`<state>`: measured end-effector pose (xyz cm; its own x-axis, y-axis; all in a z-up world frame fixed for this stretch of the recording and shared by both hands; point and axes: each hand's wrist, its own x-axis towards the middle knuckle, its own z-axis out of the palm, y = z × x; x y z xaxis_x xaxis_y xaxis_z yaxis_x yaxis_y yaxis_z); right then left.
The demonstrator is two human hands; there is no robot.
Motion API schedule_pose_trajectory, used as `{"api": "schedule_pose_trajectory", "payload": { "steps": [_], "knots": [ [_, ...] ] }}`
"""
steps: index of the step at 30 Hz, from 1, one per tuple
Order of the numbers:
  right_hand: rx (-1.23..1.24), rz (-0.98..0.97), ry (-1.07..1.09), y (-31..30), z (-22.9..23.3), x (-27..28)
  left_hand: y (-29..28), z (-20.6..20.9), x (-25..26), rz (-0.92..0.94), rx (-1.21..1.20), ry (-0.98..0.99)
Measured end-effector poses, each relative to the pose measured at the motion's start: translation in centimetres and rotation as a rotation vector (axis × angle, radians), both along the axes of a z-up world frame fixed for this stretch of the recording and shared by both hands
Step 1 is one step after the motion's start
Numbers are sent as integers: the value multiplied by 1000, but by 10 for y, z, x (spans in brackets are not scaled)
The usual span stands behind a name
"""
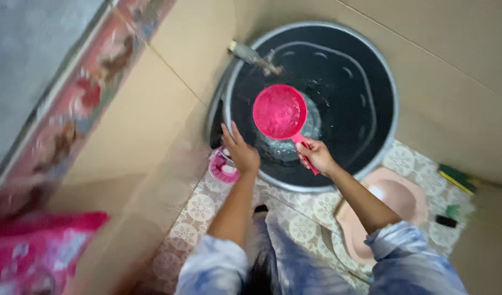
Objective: The person scrubs a pink baby bathtub with a brush, rinses it with water from a bucket using a pink scoop, and then sweeps the tiled bathroom floor with a squeegee. They also remove debris from the floor drain and rinse the floor.
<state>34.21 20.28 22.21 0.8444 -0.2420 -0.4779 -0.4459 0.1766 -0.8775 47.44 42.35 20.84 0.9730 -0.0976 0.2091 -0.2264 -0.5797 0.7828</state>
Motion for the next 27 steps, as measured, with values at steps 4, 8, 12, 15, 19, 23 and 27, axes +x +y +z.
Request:
{"api": "schedule_pose_trajectory", "payload": {
  "steps": [4,8,12,15,19,23,27],
  "knots": [
    [-17,-115,-75,53,103,-71,16,9,-19,-75,-141,42],
    [30,-235,-88,105,172,-161,53,24,-94,-147,-207,0],
    [28,-345,-5,148,183,-269,101,19,-185,-147,-228,12],
    [66,-412,84,170,169,-345,133,6,-244,-136,-188,118],
    [116,-519,256,182,110,-410,172,-21,-316,-184,-121,171],
    [186,-499,444,167,9,-452,190,-24,-366,-218,-58,313],
    [15,-474,573,140,-87,-465,195,-14,-389,-303,-21,310]
  ]
}}
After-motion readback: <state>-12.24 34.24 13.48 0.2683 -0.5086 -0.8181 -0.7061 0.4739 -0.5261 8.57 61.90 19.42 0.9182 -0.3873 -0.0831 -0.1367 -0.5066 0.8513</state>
